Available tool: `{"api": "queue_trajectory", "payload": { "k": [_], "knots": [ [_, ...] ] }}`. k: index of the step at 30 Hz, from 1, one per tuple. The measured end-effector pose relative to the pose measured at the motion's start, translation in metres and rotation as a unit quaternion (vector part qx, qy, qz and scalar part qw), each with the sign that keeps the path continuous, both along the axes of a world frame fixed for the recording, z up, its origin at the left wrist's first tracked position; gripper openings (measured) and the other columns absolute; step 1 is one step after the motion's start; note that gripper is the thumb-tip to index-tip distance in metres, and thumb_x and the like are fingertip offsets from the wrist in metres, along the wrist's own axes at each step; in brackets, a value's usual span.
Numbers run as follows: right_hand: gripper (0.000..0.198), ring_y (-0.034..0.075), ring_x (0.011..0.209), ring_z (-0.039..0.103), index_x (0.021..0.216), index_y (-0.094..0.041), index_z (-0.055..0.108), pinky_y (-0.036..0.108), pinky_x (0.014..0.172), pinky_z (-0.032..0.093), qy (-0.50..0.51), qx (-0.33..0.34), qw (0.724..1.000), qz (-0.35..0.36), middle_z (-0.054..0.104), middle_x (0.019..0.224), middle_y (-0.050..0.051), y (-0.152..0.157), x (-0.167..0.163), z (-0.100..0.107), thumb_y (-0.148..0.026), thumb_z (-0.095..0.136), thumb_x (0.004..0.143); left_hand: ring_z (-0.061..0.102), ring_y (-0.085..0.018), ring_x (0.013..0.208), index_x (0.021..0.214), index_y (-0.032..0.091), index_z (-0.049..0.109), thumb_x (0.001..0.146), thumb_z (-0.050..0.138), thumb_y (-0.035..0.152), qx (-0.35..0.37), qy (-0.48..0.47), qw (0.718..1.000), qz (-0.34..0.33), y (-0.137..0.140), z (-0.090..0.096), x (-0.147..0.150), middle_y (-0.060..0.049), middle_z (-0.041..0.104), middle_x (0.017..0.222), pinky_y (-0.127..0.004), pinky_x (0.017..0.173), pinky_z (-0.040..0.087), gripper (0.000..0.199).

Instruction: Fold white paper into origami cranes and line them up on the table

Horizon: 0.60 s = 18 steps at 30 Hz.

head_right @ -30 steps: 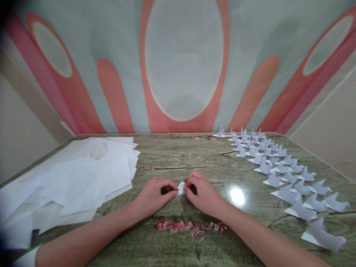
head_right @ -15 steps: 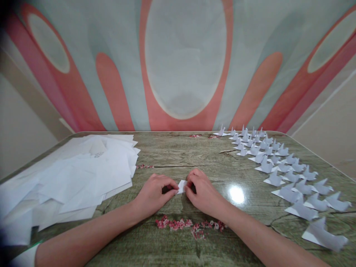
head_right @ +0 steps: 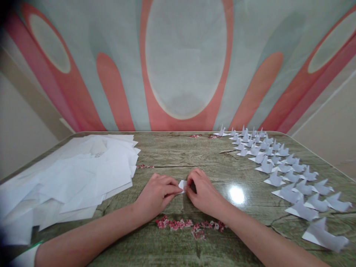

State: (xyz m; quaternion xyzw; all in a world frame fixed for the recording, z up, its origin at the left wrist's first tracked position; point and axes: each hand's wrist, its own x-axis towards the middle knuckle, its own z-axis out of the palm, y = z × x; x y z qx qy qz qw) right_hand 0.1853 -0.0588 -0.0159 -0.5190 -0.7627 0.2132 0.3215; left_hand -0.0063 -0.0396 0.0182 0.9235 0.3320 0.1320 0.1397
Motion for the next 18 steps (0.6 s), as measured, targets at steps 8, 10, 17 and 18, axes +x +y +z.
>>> {"api": "queue_trajectory", "payload": {
  "k": [8, 10, 17, 18],
  "knots": [
    [0.011, 0.017, 0.08, 0.047, 0.075, -0.019, 0.046, 0.032, 0.071, 0.04, 0.002, -0.01, 1.0, 0.012, 0.049, 0.083, 0.003, -0.001, 0.001, 0.003, -0.01, 0.052, 0.077, 0.051, -0.019, 0.091, 0.094, 0.022, 0.063, 0.08, 0.053, 0.015, 0.054, 0.082, 0.994, -0.042, -0.009, 0.004, 0.002, -0.003, 0.06, 0.095, -0.033, 0.075, 0.03, 0.019],
    [0.011, 0.017, 0.081, 0.047, 0.076, -0.019, 0.046, 0.032, 0.071, 0.041, 0.003, -0.009, 1.0, 0.013, 0.049, 0.083, 0.003, -0.001, 0.001, 0.003, -0.01, 0.052, 0.077, 0.051, -0.02, 0.092, 0.097, 0.02, 0.061, 0.079, 0.053, 0.016, 0.069, 0.108, 0.99, -0.055, -0.01, 0.006, 0.003, -0.005, 0.058, 0.097, -0.034, 0.075, 0.031, 0.02],
    [0.009, 0.017, 0.082, 0.048, 0.079, -0.019, 0.048, 0.032, 0.072, 0.04, -0.008, -0.005, 1.0, 0.012, 0.051, 0.085, 0.003, 0.0, 0.003, -0.002, -0.012, 0.052, 0.078, 0.048, -0.022, 0.095, 0.103, 0.017, 0.058, 0.081, 0.049, 0.019, 0.092, 0.141, 0.983, -0.074, -0.012, 0.013, 0.004, -0.007, 0.056, 0.097, -0.035, 0.078, 0.032, 0.024],
    [0.007, 0.017, 0.083, 0.048, 0.079, -0.019, 0.048, 0.033, 0.073, 0.04, -0.019, -0.005, 1.0, 0.008, 0.051, 0.086, 0.003, 0.0, 0.004, -0.002, -0.013, 0.052, 0.078, 0.047, -0.022, 0.095, 0.103, 0.017, 0.057, 0.081, 0.049, 0.019, 0.094, 0.141, 0.983, -0.076, -0.012, 0.013, 0.004, -0.007, 0.056, 0.097, -0.035, 0.078, 0.033, 0.023]
  ]
}}
